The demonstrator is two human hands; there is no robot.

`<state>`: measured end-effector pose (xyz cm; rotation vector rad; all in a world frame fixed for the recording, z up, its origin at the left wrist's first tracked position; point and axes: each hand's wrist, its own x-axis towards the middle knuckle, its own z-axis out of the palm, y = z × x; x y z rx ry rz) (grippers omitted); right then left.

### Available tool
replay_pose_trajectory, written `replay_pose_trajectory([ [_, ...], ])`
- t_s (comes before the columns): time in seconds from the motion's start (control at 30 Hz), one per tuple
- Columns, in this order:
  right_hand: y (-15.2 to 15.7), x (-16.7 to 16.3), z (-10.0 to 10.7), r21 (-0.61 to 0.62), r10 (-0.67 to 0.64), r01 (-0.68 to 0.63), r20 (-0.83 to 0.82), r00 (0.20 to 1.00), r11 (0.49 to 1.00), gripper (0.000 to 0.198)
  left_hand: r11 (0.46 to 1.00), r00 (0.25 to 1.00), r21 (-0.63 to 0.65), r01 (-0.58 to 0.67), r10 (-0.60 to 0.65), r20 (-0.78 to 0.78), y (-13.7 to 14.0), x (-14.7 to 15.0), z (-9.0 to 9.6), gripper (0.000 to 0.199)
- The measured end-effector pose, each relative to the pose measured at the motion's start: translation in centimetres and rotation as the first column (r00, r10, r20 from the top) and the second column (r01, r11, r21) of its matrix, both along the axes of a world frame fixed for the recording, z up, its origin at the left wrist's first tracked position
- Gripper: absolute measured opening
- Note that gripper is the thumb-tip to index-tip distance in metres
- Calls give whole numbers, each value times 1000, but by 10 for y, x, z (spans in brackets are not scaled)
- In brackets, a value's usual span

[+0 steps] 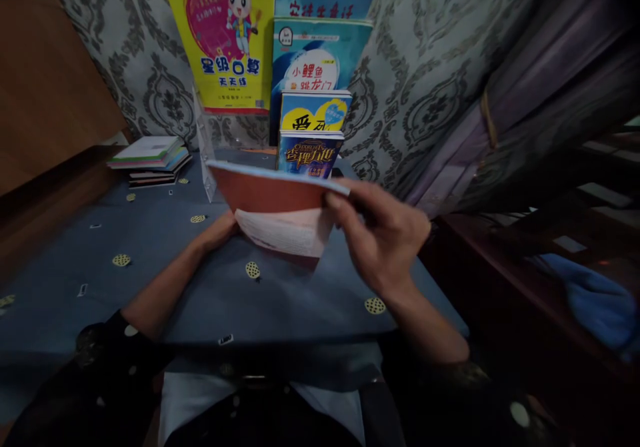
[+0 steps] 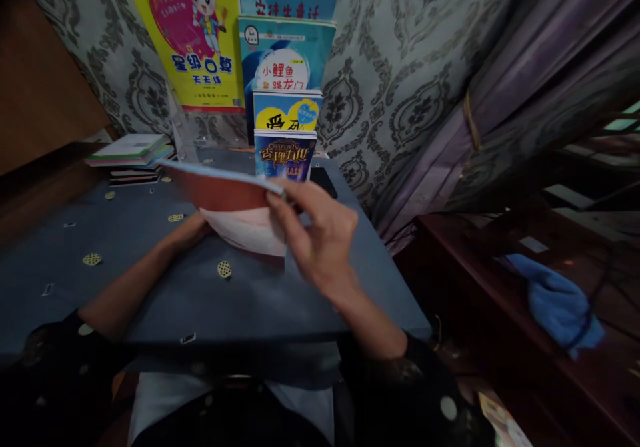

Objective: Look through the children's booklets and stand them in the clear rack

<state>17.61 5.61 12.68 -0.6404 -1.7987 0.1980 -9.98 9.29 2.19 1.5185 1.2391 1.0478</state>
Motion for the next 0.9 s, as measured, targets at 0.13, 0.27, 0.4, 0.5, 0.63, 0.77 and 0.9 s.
replay_pose_trajectory([
  [0.13,75,-9,-12,-304,61,-109,-165,984,946,26,997,998,-68,40,-37,45,-3,3,6,65],
  [0.27,126,-19,-71,-654,82,-139,-117,990,744,30,976,999,-215,39,-40,0,-3,-8,7,78],
  [0.4,129,-26,-122,-733,53,50,116,992,678,25,913,999,-406,42,-45,2,0,-18,5,65],
  [0.5,125,-26,-136,-696,48,77,159,986,714,19,936,976,-350,-44,-34,-213,0,-20,6,62],
  [0.63,126,-25,-139,-626,47,115,236,971,771,21,982,704,49,-180,164,-691,-2,-17,8,42],
  [0.77,126,-25,-138,-570,17,158,290,957,806,22,917,528,398,-32,353,-772,-3,-13,2,38],
  [0.9,123,-26,-136,-567,-1,195,324,946,801,19,927,554,355,124,232,-799,-1,-10,-7,38],
])
